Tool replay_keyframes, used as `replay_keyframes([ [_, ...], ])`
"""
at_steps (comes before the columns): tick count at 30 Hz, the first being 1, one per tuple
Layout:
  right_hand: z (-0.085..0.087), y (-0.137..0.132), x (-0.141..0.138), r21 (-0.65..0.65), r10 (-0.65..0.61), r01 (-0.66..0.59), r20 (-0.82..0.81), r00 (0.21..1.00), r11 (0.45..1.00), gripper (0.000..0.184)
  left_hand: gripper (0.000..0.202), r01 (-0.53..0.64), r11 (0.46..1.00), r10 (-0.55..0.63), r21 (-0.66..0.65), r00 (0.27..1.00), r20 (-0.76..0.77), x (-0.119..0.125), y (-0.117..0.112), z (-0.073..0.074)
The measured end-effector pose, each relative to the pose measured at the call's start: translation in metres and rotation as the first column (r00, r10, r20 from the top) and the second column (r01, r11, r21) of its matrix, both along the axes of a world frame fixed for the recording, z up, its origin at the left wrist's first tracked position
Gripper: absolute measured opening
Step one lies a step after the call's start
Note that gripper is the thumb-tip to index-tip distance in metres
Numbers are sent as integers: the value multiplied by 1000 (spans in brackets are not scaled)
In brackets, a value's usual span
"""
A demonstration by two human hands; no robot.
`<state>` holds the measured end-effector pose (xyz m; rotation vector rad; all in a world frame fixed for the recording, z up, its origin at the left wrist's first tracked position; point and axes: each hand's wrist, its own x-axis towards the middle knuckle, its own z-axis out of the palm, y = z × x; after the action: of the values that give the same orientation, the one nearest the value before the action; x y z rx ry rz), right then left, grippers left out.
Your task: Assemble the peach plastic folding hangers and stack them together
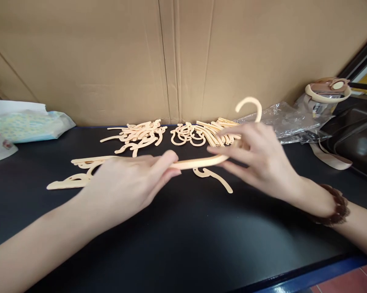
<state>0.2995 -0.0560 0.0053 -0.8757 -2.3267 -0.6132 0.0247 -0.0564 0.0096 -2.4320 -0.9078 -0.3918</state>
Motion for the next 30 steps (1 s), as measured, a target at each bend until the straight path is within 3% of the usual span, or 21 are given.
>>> replay_keyframes([
  [3, 8, 7, 13, 34, -110, 117, -165, 980, 993, 39, 40, -85, 996, 85, 1, 994, 68, -9, 4, 8],
  [6, 11, 13, 22, -192, -176, 114, -350, 920, 975, 41, 33, -157, 986, 163, -52, 976, 145, -14, 6, 12],
  [8, 9, 14, 22, -335, -270, 149, -350, 897, 930, 29, 30, -178, 980, 192, -95, 965, 180, -13, 6, 12],
  [11, 3, 9, 13, -433, -338, 182, -316, 887, 883, 36, 27, -138, 986, 152, -92, 974, 169, -7, 3, 9],
  [13, -2, 1, 2, -502, -283, 70, -362, 888, 862, 24, 27, -69, 998, 68, 1, 986, 153, -1, 0, 7],
  [15, -6, -8, -9, -584, -182, -109, -417, 890, 805, 21, 37, 2, 993, -20, 114, 988, 150, 6, -5, 4],
  [18, -9, -22, -24, -651, -15, -369, -504, 863, 663, 21, 55, 86, 963, -101, 254, 994, 47, 16, -14, 0],
  [21, -10, -34, -34, -659, 73, -526, -585, 808, 537, 19, 51, 197, 915, -160, 351, 978, -131, 27, -26, -4],
  [24, -10, -38, -37, -664, 72, -585, -630, 773, 465, 22, 44, 267, 898, -217, 350, 960, -174, 31, -32, -2],
  [27, -11, -34, -35, -649, 30, -648, -697, 716, 399, 22, 38, 258, 898, -213, 357, 964, -161, 25, -29, 7],
  [30, -13, -23, -29, -620, -79, -664, -753, 653, 417, 16, 30, 240, 899, -203, 367, 970, -136, 17, -21, 12],
])
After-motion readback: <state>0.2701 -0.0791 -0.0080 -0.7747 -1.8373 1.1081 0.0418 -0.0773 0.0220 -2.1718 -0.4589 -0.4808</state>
